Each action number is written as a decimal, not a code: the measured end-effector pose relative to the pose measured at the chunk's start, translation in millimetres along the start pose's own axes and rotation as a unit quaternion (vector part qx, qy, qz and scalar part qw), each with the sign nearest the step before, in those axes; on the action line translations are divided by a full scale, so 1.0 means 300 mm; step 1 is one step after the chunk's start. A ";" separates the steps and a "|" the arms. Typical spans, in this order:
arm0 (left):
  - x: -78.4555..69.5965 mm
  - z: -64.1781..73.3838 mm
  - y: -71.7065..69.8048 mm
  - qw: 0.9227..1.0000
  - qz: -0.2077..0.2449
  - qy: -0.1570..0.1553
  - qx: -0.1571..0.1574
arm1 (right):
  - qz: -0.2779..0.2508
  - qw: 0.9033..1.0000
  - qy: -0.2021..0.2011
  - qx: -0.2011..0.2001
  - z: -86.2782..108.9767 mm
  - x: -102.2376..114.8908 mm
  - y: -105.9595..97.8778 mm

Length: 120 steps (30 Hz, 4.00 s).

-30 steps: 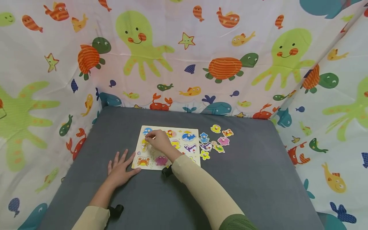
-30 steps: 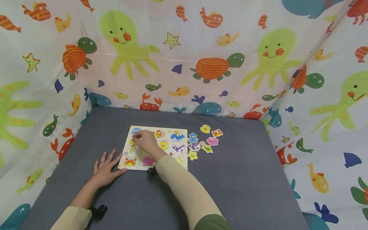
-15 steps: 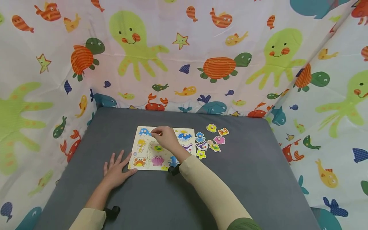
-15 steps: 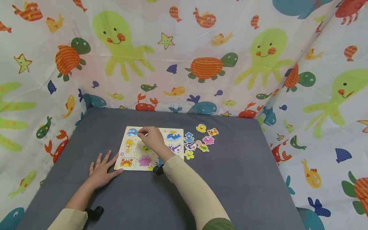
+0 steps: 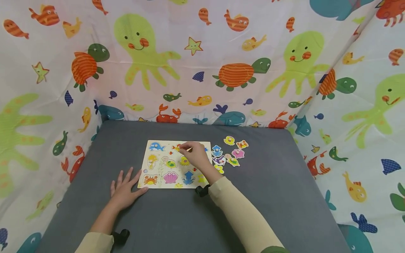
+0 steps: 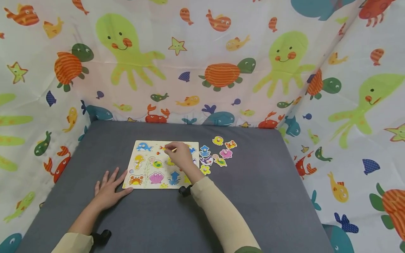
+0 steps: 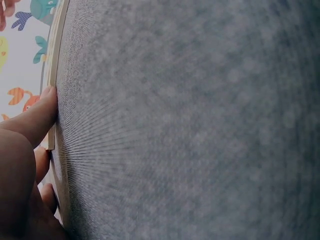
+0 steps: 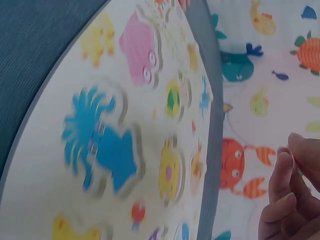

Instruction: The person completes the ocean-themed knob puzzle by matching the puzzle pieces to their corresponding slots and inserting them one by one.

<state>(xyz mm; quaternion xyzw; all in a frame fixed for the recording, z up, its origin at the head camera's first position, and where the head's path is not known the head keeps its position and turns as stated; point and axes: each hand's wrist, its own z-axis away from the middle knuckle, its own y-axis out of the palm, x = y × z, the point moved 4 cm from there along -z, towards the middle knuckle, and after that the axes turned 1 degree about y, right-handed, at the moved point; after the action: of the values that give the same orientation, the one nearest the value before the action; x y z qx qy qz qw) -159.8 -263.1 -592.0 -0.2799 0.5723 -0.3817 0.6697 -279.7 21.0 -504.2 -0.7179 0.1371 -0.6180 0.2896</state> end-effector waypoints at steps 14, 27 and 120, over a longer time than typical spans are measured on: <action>0.005 0.002 0.016 1.000 -0.010 -0.008 0.004 | 0.035 0.995 0.053 -0.083 0.050 -0.201 -0.202; 0.000 -0.017 0.010 1.000 -0.011 0.005 -0.001 | 0.066 0.980 0.097 -0.163 0.128 -0.407 -0.404; 0.006 -0.006 -0.002 1.000 0.000 -0.001 -0.006 | 0.062 0.997 0.022 -0.038 0.056 -0.132 -0.086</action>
<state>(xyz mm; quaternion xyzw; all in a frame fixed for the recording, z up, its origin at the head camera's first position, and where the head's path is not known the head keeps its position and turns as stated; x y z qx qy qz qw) -161.6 -264.8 -592.9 -0.2846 0.5737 -0.3778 0.6687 -275.4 67.7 -522.4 -0.7046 0.2107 -0.6092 0.2968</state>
